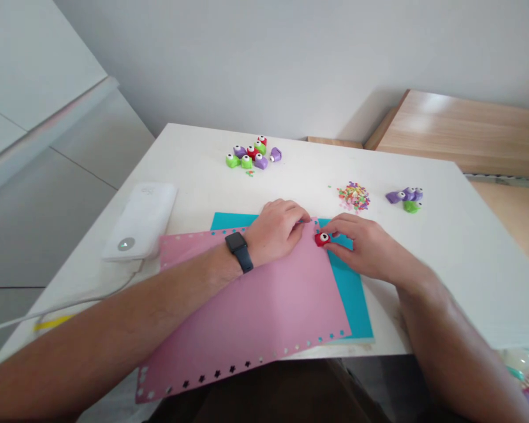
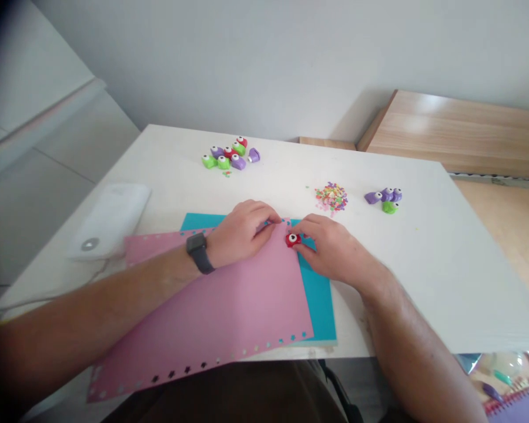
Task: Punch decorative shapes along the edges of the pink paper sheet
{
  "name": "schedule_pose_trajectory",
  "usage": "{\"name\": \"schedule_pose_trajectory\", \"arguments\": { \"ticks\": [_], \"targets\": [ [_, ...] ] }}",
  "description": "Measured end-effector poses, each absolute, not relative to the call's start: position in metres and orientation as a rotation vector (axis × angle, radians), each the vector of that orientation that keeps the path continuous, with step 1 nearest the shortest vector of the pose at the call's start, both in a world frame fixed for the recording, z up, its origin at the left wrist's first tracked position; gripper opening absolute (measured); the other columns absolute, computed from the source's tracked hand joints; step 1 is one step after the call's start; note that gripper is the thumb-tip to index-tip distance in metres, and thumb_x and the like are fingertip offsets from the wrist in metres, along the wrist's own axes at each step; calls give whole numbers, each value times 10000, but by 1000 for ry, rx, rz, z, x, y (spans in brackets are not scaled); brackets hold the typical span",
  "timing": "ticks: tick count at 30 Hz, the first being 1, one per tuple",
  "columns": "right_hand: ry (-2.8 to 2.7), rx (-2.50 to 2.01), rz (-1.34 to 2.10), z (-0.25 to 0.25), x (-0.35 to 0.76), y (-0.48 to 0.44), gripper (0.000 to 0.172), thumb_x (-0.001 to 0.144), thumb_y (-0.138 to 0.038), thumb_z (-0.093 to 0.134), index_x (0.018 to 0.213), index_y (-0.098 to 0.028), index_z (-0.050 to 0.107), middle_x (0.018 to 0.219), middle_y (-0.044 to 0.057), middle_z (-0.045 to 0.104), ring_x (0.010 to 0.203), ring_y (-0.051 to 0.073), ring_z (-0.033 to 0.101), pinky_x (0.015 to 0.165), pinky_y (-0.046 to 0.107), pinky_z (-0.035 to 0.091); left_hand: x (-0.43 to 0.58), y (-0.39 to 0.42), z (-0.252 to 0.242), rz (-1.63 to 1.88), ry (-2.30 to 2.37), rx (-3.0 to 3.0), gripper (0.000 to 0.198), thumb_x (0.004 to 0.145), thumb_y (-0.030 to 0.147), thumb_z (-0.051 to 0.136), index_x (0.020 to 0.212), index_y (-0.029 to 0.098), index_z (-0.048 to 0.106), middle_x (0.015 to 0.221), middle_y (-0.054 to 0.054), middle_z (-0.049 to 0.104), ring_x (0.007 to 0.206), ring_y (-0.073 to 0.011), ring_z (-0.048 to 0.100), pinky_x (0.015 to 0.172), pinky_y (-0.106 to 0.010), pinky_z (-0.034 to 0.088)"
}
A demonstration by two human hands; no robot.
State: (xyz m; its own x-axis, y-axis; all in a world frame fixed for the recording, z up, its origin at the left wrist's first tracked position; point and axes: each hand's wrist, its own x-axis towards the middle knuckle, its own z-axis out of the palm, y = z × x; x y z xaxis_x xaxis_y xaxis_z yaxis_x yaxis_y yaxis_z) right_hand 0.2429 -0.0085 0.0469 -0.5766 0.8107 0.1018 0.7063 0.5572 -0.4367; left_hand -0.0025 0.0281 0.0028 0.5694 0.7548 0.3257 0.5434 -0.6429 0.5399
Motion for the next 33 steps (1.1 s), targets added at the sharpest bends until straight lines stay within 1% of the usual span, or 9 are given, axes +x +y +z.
{"name": "schedule_pose_trajectory", "arguments": {
  "ticks": [12, 20, 33],
  "targets": [
    [-2509, -1266, 537, 48, 243, -9, 202, 932, -153, 706, 1112, -242, 735, 1063, 65, 746, 988, 244, 710, 896, 390, 572, -6, 27, -3, 760, 1051, 2423, 156, 970, 127, 591, 1053, 199, 701, 1136, -71, 752, 1095, -254, 663, 1012, -448, 505],
    [-2488, -1252, 563, 49, 244, -8, 232, 923, -158, 718, 1122, -272, 754, 1091, 59, 765, 996, 245, 726, 920, 397, 590, -6, 26, -3, 771, 1054, 2407, 157, 984, 137, 574, 1053, 208, 696, 1138, -73, 745, 1103, -258, 660, 1013, -449, 502],
    [-2500, -1267, 602, 53, 242, -10, 170, 982, -202, 672, 1131, -259, 732, 1115, 71, 754, 1031, 253, 712, 945, 420, 590, -5, 24, -1, 761, 1042, 2399, 143, 1009, 146, 574, 1064, 198, 695, 1138, -70, 736, 1099, -262, 636, 1014, -464, 489]
  ]
}}
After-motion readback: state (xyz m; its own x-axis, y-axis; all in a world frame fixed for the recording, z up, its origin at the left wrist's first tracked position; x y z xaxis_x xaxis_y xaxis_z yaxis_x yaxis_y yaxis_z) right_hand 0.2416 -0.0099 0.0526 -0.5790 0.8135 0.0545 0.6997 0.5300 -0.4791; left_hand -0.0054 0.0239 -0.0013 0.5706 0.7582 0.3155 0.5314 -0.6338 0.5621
